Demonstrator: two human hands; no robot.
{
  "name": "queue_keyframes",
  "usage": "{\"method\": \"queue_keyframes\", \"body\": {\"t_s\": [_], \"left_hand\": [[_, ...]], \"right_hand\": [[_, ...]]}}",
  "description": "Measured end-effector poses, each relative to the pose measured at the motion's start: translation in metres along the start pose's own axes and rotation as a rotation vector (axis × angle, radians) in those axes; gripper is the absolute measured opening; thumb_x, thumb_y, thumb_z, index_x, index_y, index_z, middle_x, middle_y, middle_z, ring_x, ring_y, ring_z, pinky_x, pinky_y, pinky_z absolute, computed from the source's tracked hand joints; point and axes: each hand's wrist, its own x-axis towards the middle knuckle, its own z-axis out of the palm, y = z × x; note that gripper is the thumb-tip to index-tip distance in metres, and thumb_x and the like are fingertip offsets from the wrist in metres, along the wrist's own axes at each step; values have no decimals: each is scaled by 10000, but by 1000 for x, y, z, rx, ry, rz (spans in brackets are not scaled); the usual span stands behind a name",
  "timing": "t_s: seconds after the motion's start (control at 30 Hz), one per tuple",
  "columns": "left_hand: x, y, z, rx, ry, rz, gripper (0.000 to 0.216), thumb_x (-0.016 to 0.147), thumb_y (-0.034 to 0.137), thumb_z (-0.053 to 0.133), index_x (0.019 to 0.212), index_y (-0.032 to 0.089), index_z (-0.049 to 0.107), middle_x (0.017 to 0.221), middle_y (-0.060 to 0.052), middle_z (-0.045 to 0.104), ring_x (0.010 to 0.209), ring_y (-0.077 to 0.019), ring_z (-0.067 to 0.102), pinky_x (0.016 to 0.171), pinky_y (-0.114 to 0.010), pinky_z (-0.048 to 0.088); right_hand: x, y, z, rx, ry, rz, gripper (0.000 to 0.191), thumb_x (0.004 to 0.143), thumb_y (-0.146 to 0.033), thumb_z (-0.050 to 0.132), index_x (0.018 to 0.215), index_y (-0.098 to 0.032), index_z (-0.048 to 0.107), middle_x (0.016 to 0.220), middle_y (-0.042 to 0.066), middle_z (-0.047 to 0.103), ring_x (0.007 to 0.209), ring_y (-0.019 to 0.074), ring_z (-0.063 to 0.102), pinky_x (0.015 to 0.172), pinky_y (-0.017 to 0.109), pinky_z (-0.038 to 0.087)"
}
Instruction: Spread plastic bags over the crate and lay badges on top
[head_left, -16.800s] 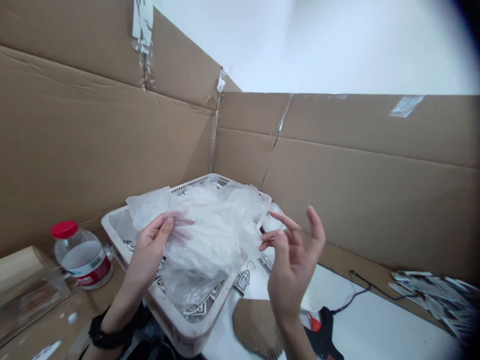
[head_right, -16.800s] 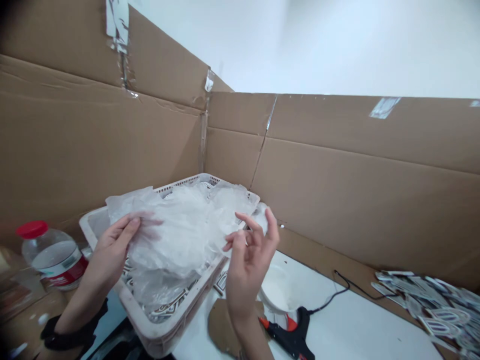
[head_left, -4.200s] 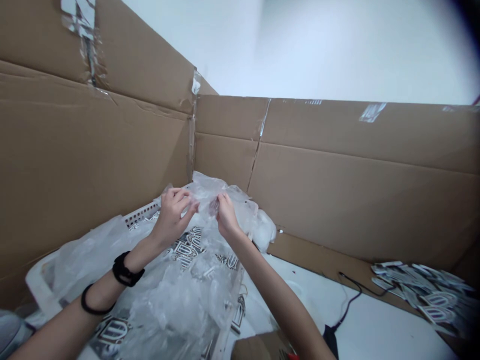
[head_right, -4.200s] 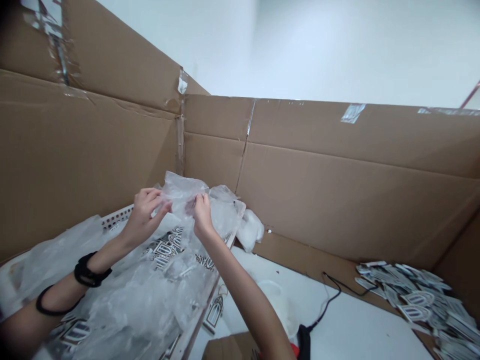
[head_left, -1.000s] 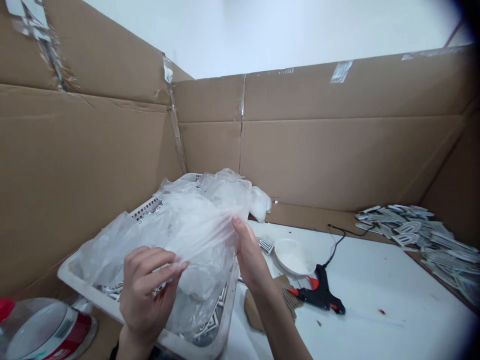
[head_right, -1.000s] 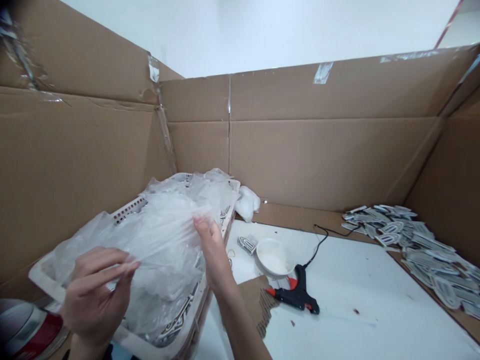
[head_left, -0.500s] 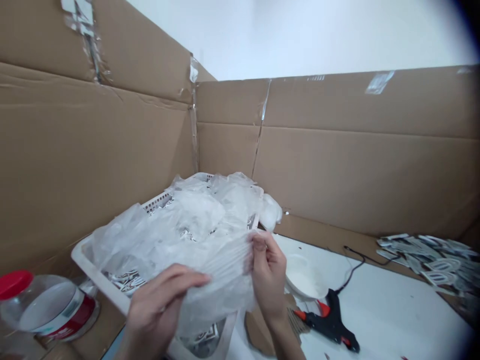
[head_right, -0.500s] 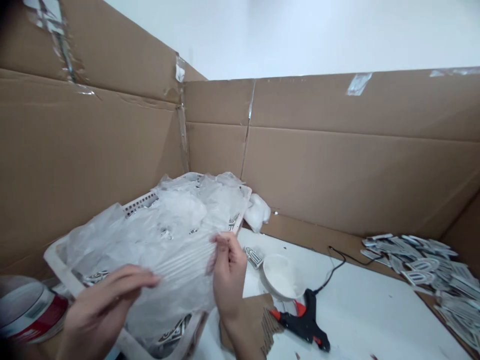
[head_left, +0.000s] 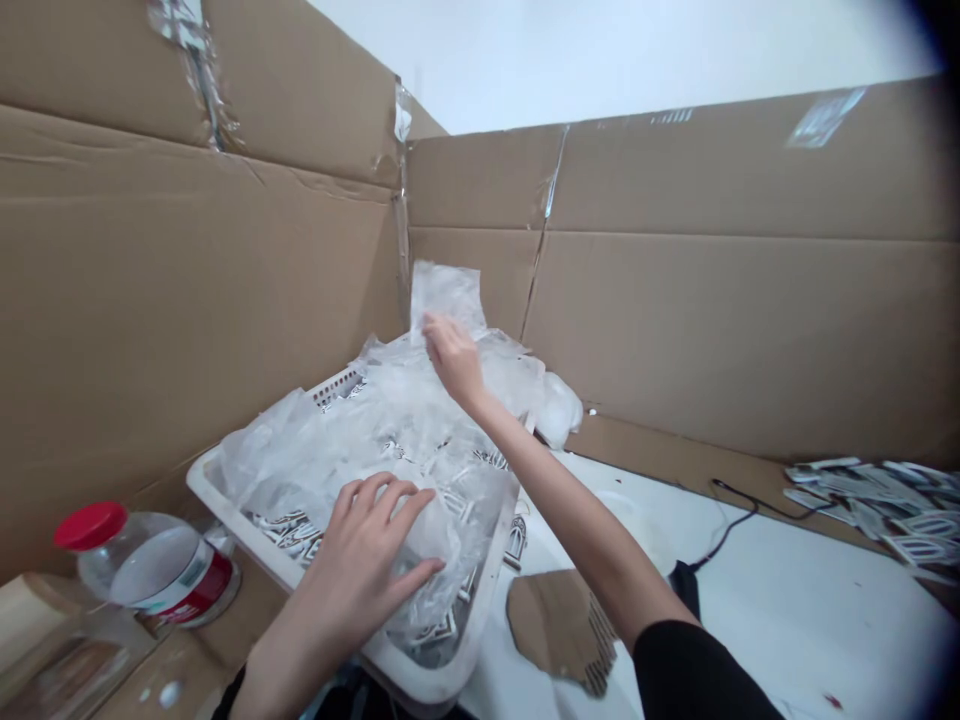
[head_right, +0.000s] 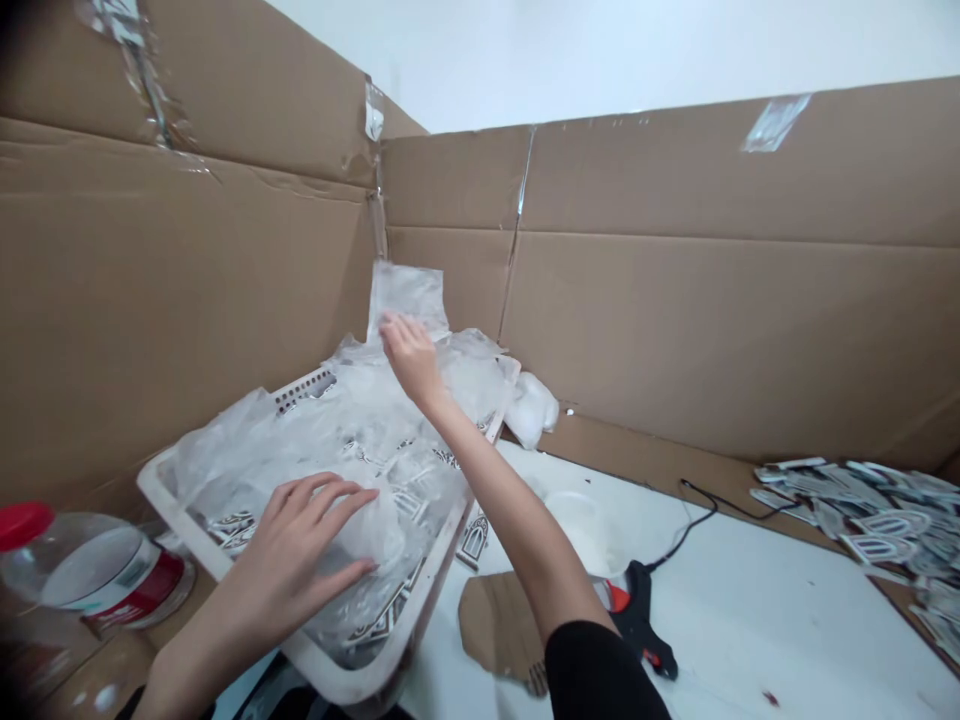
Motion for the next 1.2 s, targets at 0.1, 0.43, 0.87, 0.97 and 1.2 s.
{"method": "queue_keyframes", "body": {"t_s": [0.1,0.43,0.87,0.97,1.2], "left_hand": [[1,0,2,-40,66,17,249,842,161,539,1076,228,592,1009,-30,669,990,-253,563,901,-440,360],[9,-7,-8,-608,471,-582,192,832,300,533,1010,231,548,865,-20,614,756,-190,588,573,-239,431],[21,8,-14,-797,735,-695,193,900,404,511,911,219,564,572,47,468,512,-106,428,501,-190,382],[21,7,-16,-686,754,-634,140,927,330,465,910,229,561,675,27,561,633,-126,521,611,-209,425],[13,-5,-8,-575,782,-356,182,876,140,480,785,226,612,844,28,650,868,-135,595,781,-205,437]], "right_hand": [[-12,17,20,143,-220,107,232,832,-214,599,1055,-151,609,1326,155,552,1310,256,422,1117,440,247],[-81,-96,-71,711,-439,312,278,883,-459,520,1006,-254,662,1075,27,685,1029,198,609,897,385,468],[-106,-106,-75,879,-273,663,408,829,-638,503,863,-234,464,488,-118,259,422,81,185,412,212,132],[-112,-106,-73,889,-450,653,407,801,-600,579,725,-206,511,493,-97,263,441,77,194,428,222,148],[-112,-105,-61,1158,73,797,300,757,-485,684,732,-208,571,779,-22,498,706,114,460,652,216,409]]}}
